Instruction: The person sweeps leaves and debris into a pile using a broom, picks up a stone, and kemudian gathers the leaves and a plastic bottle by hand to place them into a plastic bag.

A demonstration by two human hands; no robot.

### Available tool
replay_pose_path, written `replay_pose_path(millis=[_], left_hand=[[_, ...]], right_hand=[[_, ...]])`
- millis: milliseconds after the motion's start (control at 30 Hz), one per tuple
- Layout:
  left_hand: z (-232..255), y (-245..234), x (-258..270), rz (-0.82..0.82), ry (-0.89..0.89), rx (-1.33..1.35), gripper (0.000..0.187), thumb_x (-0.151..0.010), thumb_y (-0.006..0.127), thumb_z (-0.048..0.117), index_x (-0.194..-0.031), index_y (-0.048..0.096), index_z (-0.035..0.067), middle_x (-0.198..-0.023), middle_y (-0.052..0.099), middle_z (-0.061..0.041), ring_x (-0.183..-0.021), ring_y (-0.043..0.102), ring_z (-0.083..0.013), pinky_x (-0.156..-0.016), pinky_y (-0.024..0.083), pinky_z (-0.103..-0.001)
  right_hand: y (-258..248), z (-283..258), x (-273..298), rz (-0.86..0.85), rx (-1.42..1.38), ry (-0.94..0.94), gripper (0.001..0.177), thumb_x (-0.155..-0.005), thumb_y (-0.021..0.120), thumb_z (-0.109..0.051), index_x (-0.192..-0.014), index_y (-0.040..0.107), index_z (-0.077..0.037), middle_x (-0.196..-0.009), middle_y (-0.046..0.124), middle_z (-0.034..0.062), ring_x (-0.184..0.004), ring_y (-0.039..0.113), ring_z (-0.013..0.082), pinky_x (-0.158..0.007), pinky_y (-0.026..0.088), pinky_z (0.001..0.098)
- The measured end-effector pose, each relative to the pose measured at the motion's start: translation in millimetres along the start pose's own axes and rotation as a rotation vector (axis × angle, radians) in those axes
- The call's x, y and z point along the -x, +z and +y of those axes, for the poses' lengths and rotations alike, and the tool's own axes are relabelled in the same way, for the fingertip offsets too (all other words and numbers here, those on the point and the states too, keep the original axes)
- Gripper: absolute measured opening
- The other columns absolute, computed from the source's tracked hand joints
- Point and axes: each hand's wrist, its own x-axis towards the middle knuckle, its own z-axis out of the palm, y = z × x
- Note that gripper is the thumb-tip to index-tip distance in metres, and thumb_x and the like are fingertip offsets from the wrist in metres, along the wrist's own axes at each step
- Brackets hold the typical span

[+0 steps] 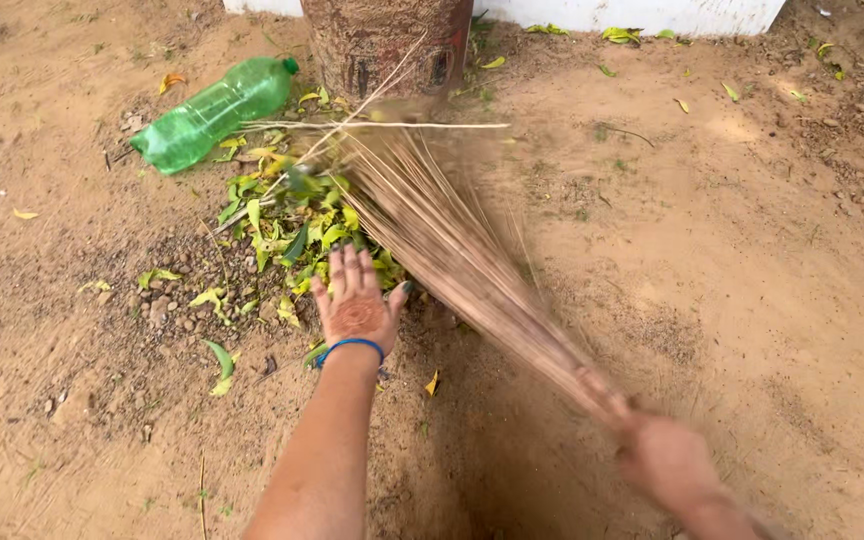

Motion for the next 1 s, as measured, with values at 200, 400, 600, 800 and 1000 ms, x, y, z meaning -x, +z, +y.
replay_pose_path(millis=[200,400,600,800,1000], left_hand=[[9,-10,12,0.152,0.073,0.05,0.082,-0.096,0.036,0.062,-0.157,0.021,0.008,-0.166,0.012,-0.01,-0.153,0.004,-0.0282,-0.12,0.005,-0.055],[-6,-7,23,0.139,0.047,0.006,0.083,-0.095,0.038,0.061,-0.157,0.022,0.008,-0.166,0.014,-0.008,-0.153,0.007,-0.0273,-0.121,0.006,-0.055],[-6,-6,25,0.113,0.016,0.019,0.081,-0.098,0.036,0.06,-0.158,0.019,0.008,-0.166,0.014,-0.008,-0.153,0.007,-0.0274,-0.12,0.005,-0.055],[-7,-12,28,0.072,0.026,0.024,0.081,-0.099,0.031,0.062,-0.159,0.016,0.009,-0.166,0.011,-0.009,-0.153,0.004,-0.0281,-0.121,0.005,-0.055],[2,-30,28,0.237,-0.018,0.022,0.079,-0.1,0.032,0.06,-0.159,0.016,0.01,-0.167,0.011,-0.012,-0.153,0.006,-0.0301,-0.12,0.009,-0.057]], right_hand=[[-64,43,11,0.2,0.058,0.272,0.083,-0.09,0.057,-0.019,-0.161,0.022,-0.042,-0.123,0.063,0.0043,-0.075,0.073,0.0167,-0.06,0.064,0.0305],[-36,1,-35,0.133,0.006,0.087,0.097,-0.085,0.06,-0.01,-0.16,0.012,-0.048,-0.135,0.057,0.0097,-0.064,0.068,0.0151,-0.056,0.062,0.0287],[-40,19,-26,0.11,-0.249,0.201,0.108,-0.085,0.066,-0.009,-0.165,0.004,-0.049,-0.128,0.064,0.0146,-0.059,0.062,0.0154,-0.053,0.057,0.029],[-11,56,-33,0.263,-0.979,0.173,0.13,-0.067,0.073,0.0,-0.165,-0.002,-0.04,-0.135,0.055,0.019,-0.047,0.066,0.0325,-0.037,0.057,0.0422],[-61,-10,-6,0.365,-1.087,0.146,0.099,-0.076,0.073,-0.009,-0.161,0.023,-0.019,-0.098,0.068,0.0224,-0.057,0.064,0.0264,-0.045,0.055,0.0395]])
